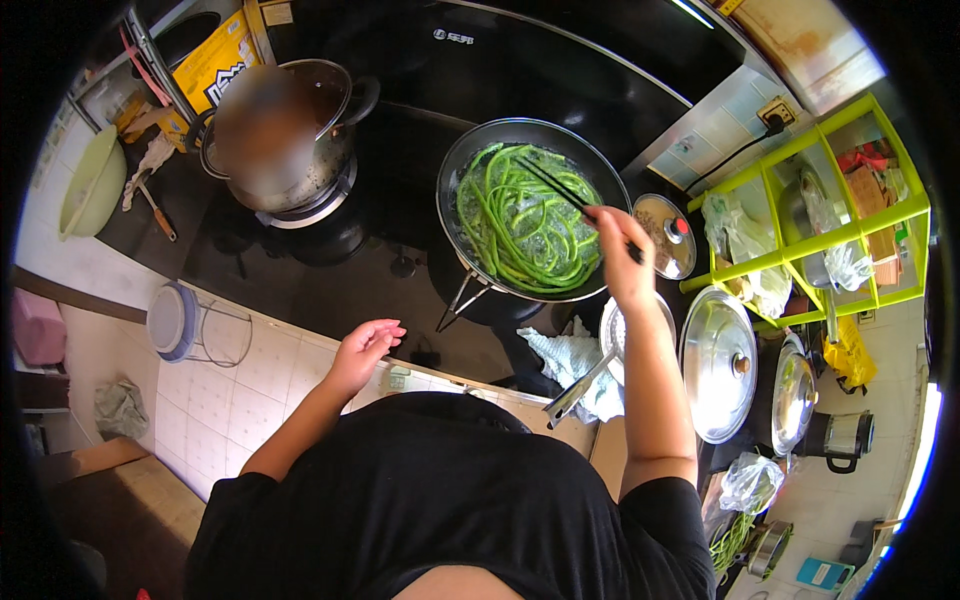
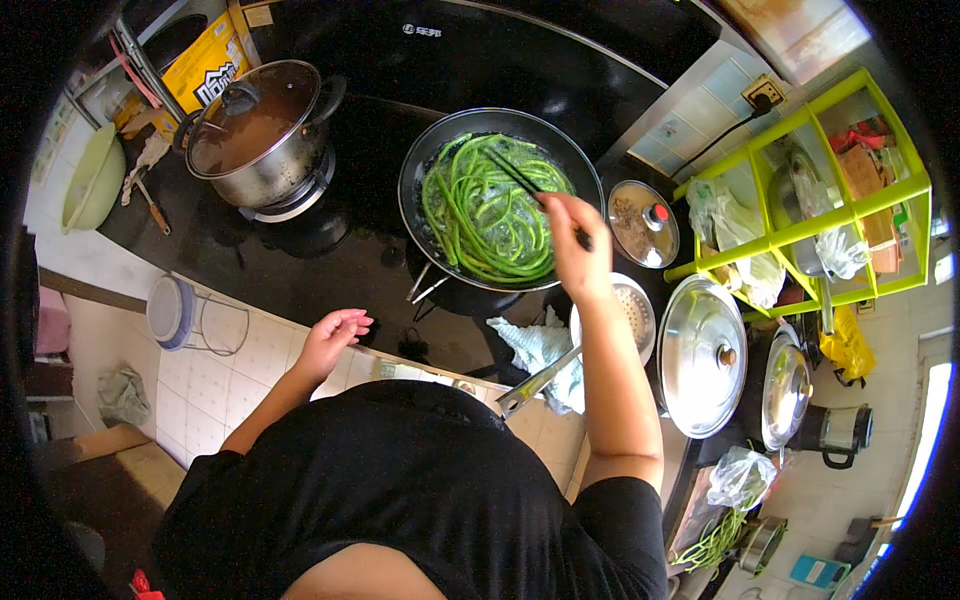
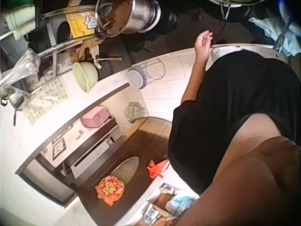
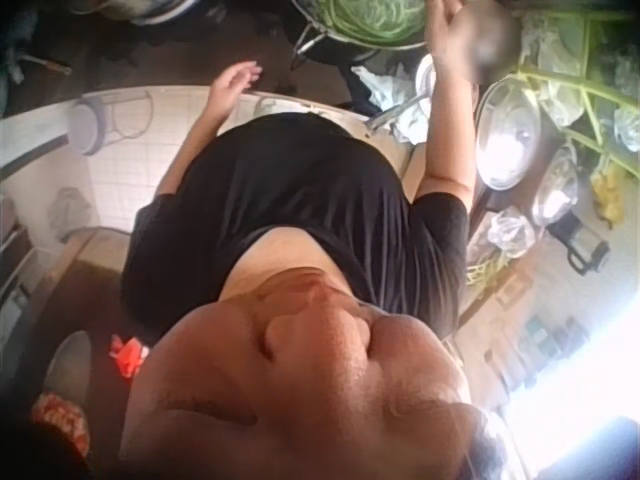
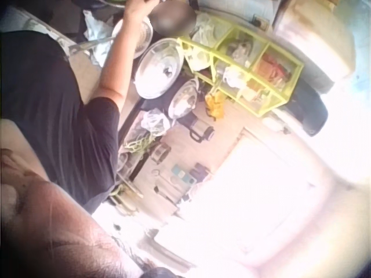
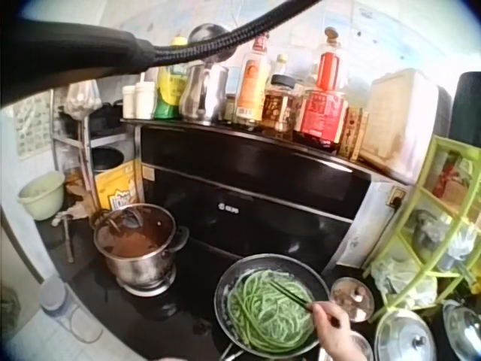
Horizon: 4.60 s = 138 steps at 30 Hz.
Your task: The person cooks green beans in a pan on a stovetop, using chopsticks to stir them. They also check a pot of boiling liquid, rinse a metal bowl in the sink, and transfer the cooked beans into the bowl. Finally, they add a new batch of raw green beans to the pan.
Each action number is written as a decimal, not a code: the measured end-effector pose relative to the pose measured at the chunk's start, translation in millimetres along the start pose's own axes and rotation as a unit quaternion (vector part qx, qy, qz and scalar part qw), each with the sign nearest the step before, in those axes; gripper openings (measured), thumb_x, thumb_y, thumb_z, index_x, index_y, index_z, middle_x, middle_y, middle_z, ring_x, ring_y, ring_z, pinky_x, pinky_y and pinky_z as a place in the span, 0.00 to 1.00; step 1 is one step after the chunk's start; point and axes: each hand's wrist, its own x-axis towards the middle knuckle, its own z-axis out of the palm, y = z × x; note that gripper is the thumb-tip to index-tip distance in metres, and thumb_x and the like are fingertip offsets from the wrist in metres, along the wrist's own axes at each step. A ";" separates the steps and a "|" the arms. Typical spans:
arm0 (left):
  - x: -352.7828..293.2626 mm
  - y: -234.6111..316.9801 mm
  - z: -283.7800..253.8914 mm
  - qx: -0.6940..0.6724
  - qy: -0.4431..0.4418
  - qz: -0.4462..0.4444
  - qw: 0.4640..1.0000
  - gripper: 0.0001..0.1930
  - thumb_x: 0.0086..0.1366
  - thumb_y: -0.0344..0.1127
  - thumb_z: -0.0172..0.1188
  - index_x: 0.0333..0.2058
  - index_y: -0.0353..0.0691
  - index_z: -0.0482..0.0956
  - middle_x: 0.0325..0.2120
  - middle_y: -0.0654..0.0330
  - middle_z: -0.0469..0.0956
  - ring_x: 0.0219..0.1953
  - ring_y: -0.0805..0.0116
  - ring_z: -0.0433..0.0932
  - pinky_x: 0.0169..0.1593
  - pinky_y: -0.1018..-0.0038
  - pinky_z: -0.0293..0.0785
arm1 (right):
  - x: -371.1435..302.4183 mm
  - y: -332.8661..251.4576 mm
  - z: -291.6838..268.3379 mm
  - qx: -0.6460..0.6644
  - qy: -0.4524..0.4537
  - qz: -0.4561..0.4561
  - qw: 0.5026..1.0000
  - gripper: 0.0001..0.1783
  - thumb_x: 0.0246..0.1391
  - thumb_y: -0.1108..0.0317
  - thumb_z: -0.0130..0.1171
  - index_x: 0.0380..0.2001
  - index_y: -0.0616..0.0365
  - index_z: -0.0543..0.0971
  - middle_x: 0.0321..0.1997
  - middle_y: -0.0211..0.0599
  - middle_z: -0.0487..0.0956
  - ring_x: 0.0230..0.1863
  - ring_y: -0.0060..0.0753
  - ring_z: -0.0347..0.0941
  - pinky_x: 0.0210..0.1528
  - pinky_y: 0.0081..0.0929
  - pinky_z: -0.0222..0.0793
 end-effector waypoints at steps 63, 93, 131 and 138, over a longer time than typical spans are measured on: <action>-8.5 -5.2 10.9 0.033 0.018 -0.025 0.999 0.15 0.66 0.35 0.46 0.49 0.36 0.68 0.44 0.57 0.74 0.43 0.70 0.73 0.46 0.75 0.68 | -69.5 -58.2 -72.2 -0.029 -0.020 0.054 0.998 0.10 0.54 0.67 0.52 0.27 0.61 0.80 0.26 0.31 0.76 0.30 0.23 0.69 0.36 0.23 0.63; -16.3 -13.3 2.2 0.006 0.041 -0.005 0.999 0.15 0.66 0.34 0.46 0.49 0.36 0.68 0.43 0.56 0.74 0.43 0.70 0.73 0.46 0.74 0.68 | -31.2 -46.6 -31.6 0.013 0.001 0.032 0.999 0.09 0.55 0.68 0.53 0.33 0.63 0.78 0.30 0.31 0.78 0.32 0.18 0.70 0.37 0.16 0.63; 16.8 2.7 19.7 0.018 -0.064 0.024 0.998 0.14 0.66 0.33 0.47 0.48 0.35 0.68 0.43 0.56 0.74 0.46 0.70 0.72 0.49 0.74 0.67 | -153.3 -33.1 -53.2 -0.303 0.103 -0.185 0.929 0.10 0.52 0.70 0.46 0.30 0.64 0.75 0.31 0.46 0.76 0.36 0.49 0.70 0.42 0.41 0.64; 26.6 0.1 18.6 0.016 -0.087 0.024 0.996 0.14 0.66 0.31 0.47 0.47 0.31 0.68 0.42 0.54 0.74 0.45 0.69 0.72 0.51 0.74 0.68 | -174.8 -31.8 -38.1 -0.278 0.152 -0.158 0.935 0.16 0.56 0.62 0.44 0.32 0.66 0.74 0.32 0.50 0.75 0.36 0.49 0.70 0.42 0.41 0.65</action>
